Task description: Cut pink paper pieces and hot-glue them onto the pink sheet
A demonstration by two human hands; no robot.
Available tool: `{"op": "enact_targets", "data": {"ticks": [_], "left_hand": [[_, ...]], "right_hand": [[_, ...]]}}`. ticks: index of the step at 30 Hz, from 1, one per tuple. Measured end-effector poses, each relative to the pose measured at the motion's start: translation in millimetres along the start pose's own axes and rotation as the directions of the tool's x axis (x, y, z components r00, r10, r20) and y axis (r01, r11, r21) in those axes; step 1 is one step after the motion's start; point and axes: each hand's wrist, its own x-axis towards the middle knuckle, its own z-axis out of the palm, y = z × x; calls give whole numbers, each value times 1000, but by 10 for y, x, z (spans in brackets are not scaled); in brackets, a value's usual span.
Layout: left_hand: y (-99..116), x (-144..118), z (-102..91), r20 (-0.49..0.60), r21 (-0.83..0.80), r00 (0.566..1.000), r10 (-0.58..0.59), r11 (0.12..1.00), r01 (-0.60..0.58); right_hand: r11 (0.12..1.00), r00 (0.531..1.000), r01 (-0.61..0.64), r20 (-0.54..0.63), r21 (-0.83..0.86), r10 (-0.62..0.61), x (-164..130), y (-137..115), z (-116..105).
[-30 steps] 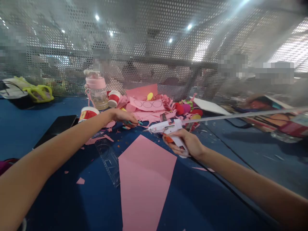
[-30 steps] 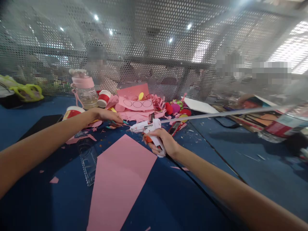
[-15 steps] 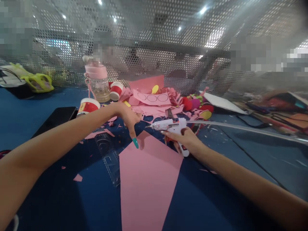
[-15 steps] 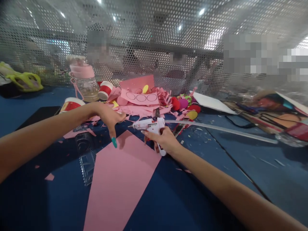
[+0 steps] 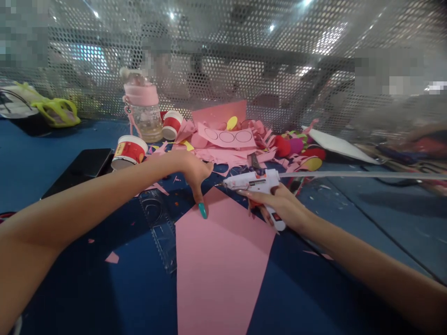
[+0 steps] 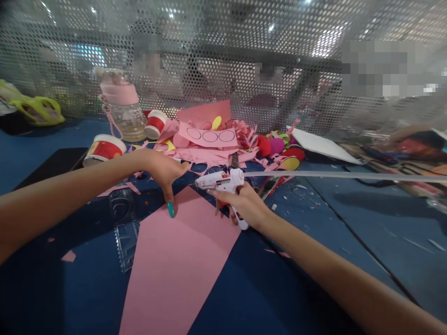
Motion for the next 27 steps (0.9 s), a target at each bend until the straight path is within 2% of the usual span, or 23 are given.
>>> {"op": "enact_targets", "data": {"ticks": [3, 10, 13, 15, 17, 18, 19, 20, 22, 24, 27], "left_hand": [[65, -30, -30, 52, 100, 995, -90, 991, 85], [94, -88, -59, 56, 182, 996, -67, 982, 56], [156, -189, -56, 40, 209, 992, -117, 972, 106], [265, -286, -30, -93, 206, 980, -175, 960, 191], [438, -368, 40, -347, 201, 915, -204, 937, 285], [546, -391, 95, -428, 197, 876, -224, 922, 332], [663, -400, 162, -441, 189, 865, -239, 918, 350], [783, -393, 239, -422, 171, 877, -232, 929, 328], [1004, -345, 399, -243, 69, 902, -358, 921, 384], [1166, -287, 530, -116, 30, 923, -368, 927, 374], [1284, -267, 626, -62, 10, 945, -322, 946, 323]], "right_hand": [[1000, 1000, -20, 15, 15, 20, -1, -20, 8], [999, 999, -28, 22, 34, 27, 17, 26, -18], [994, 996, -69, 68, 86, 63, -1, 53, -139], [987, 995, -71, 81, 144, 59, -38, 23, -278], [972, 1000, 5, 0, 233, -5, -87, -46, -452], [958, 1000, 30, -13, 284, -28, -111, -89, -543], [941, 999, 42, -15, 335, -40, -132, -132, -631], [915, 998, 57, -27, 399, -50, -148, -170, -709], [856, 994, 107, -44, 506, -98, -165, -218, -822], [818, 990, 137, -50, 559, -131, -161, -225, -864], [830, 991, 127, -25, 543, -135, -145, -197, -801]]}}
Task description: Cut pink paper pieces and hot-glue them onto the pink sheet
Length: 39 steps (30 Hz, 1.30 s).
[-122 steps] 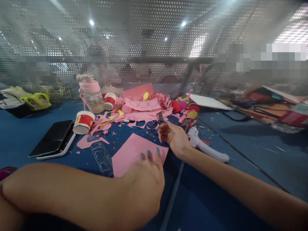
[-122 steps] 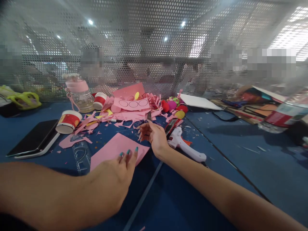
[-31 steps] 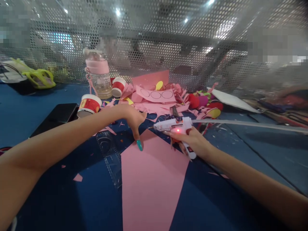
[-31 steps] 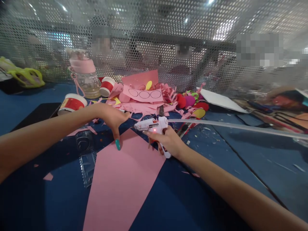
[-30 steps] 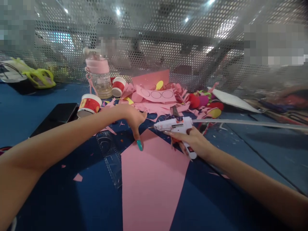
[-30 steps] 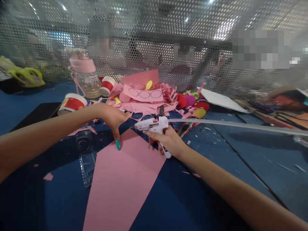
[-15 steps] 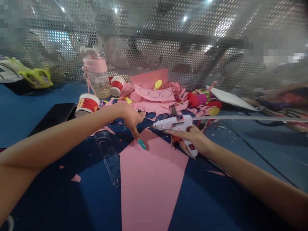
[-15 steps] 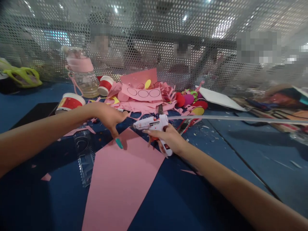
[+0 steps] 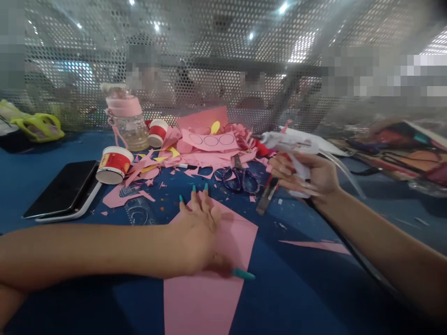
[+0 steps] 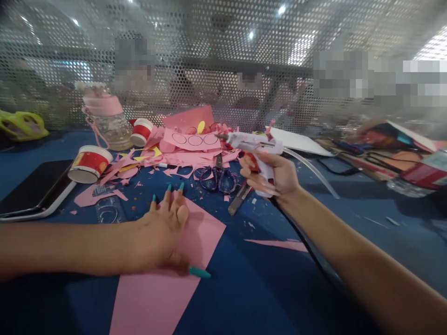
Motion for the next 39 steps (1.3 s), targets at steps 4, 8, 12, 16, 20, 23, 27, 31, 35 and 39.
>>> {"op": "enact_targets", "data": {"ticks": [4, 8, 12, 16, 20, 23, 27, 31, 35, 39], "left_hand": [[32, -114, 21, 48, 32, 997, 55, 998, -57], [72, -222, 64, 47, 86, 991, 122, 988, -126], [85, -267, 117, -8, 28, 987, 157, 987, -157], [42, -258, 181, -43, -68, 957, 287, 955, -289], [49, -220, 268, -45, -49, 951, 305, 950, -307], [92, -190, 352, -104, 20, 969, 225, 974, -224], [127, -156, 406, -152, 75, 962, 225, 974, -215], [136, -164, 325, -103, 79, 978, 179, 982, -172], [132, -204, 211, -19, 96, 978, 210, 974, -207], [110, -200, 197, 21, 100, 976, 217, 971, -218]], "right_hand": [[991, 998, -62, -13, -121, 61, -42, 119, 154], [969, 998, -45, -60, -243, 31, -120, 257, 245], [943, 995, -91, -62, -321, 75, -145, 392, 245], [914, 991, -124, -91, -386, 96, -109, 441, 317], [904, 986, -165, -99, -393, 137, -77, 470, 404], [891, 979, -203, -74, -405, 189, -82, 490, 432], [884, 973, -230, -84, -406, 214, -95, 488, 441], [872, 971, -237, -88, -428, 221, -75, 498, 407], [864, 971, -237, -80, -444, 226, -55, 514, 386], [855, 965, -256, -74, -450, 250, -63, 498, 425]]}}
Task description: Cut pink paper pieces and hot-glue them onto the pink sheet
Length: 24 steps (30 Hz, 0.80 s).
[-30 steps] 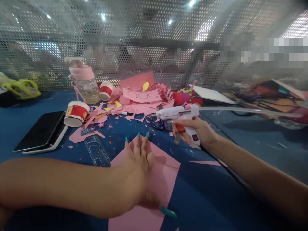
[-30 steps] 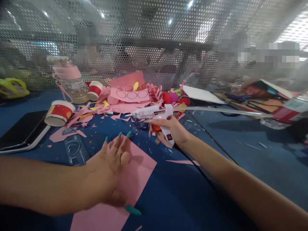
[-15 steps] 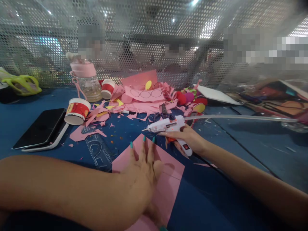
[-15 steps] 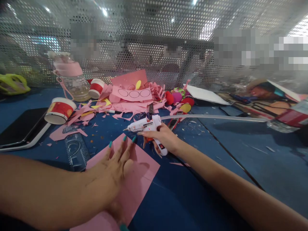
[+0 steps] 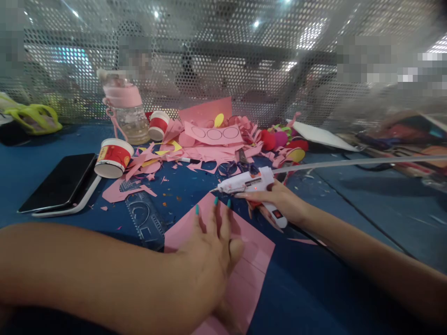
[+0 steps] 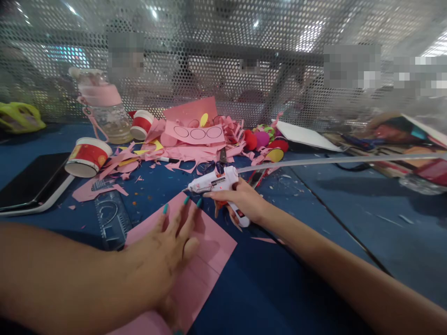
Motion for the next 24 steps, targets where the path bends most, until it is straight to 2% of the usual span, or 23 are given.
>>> {"op": "enact_targets", "data": {"ticks": [5, 11, 16, 20, 24], "left_hand": [[-53, 20, 53, -23, 31, 998, 64, 998, -63], [-58, -11, 5, -12, 25, 995, 94, 995, -94], [-46, 10, 29, -85, -14, 993, 77, 997, -78], [-35, 28, 63, -22, 41, 997, 76, 996, -75], [-26, 29, 82, -64, 45, 997, 44, 998, -41]], "right_hand": [[1000, 1000, -24, -17, -15, 24, -11, -26, 25], [1000, 1000, -16, -8, -7, 16, 12, -11, 21], [1000, 999, -30, -20, -4, 30, 10, -24, 24], [999, 999, -44, -19, -2, 44, 5, -36, 29], [999, 998, -47, -32, 7, 47, 2, -28, 29]]}}
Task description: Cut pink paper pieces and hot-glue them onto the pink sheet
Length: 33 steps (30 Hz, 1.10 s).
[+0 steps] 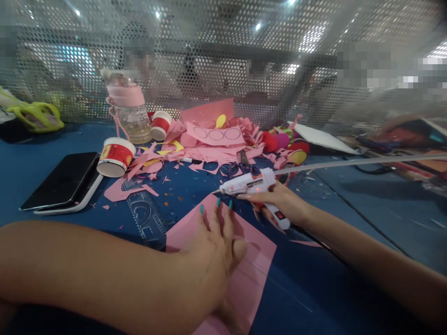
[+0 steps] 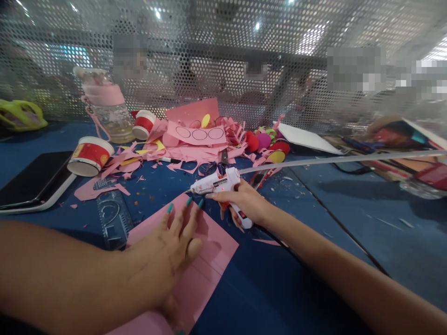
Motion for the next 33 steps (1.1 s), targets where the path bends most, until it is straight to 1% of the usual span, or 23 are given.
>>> {"op": "enact_targets", "data": {"ticks": [2, 6, 8, 11, 14, 17, 20, 22, 23, 24, 25, 26, 27, 28, 29, 30, 31, 32, 33], "left_hand": [[-9, -12, -27, -8, -35, 1000, 28, 999, -28], [-43, -46, -131, 73, -23, 995, 73, 997, -71], [-55, -50, -154, 96, -11, 992, 81, 997, -80], [-60, -36, -124, 66, -20, 993, 93, 996, -92], [-59, -21, -70, 13, -34, 996, 89, 996, -88], [-59, -24, -60, 13, -13, 996, 90, 996, -90], [-56, -39, -88, 54, 0, 994, 99, 995, -99], [-41, -55, -112, 46, 3, 996, 77, 997, -77], [-27, -65, -124, 43, 6, 997, 63, 998, -63], [-11, -77, -138, 47, 11, 998, 50, 999, -51], [6, -90, -155, 56, 23, 998, 34, 999, -35], [21, -107, -177, 64, 43, 998, 19, 999, -22], [29, -127, -206, 68, 70, 998, 17, 997, -21], [26, -152, -244, 63, 103, 998, 16, 994, -22], [9, -183, -292, 47, 140, 998, 40, 989, -46], [-24, -223, -352, 21, 167, 993, 116, 979, -118], [-75, -271, -422, -14, 178, 985, 171, 970, -166], [-141, -326, -500, -59, 195, 982, 180, 967, -165], [-219, -384, -586, -140, 216, 968, 208, 961, -175]], "right_hand": [[1000, 1000, -4, 1, 6, 4, -2, 5, -3], [1000, 1000, 4, 17, 23, -4, -8, -2, -8], [1000, 1000, 2, 17, 27, -3, -13, -11, -5], [1000, 1000, -8, 3, 25, 8, -19, -12, 1], [1000, 1000, -6, 5, 0, 6, -30, -5, -6], [997, 999, 44, 7, -65, -43, -62, -37, -49], [964, 981, 162, -70, -211, -180, -136, -127, -149], [899, 945, 231, -134, -371, -298, -209, -196, -240], [848, 923, 248, -152, -468, -354, -253, -225, -288], [771, 891, 256, -168, -583, -422, -301, -246, -332], [664, 854, 242, -169, -708, -492, -352, -254, -373], [542, 807, 196, -180, -817, -563, -405, -248, -408], [427, 772, 139, -172, -893, -612, -458, -226, -438], [330, 768, 82, -152, -940, -622, -511, -187, -466], [269, 791, 32, -140, -963, -596, -563, -132, -494], [229, 811, -19, -149, -973, -565, -611, -64, -524], [200, 831, -46, -149, -979, -536, -655, 13, -559], [192, 852, -70, -159, -979, -500, -694, 94, -601], [200, 866, -83, -170, -976, -470, -728, 174, -649]]}}
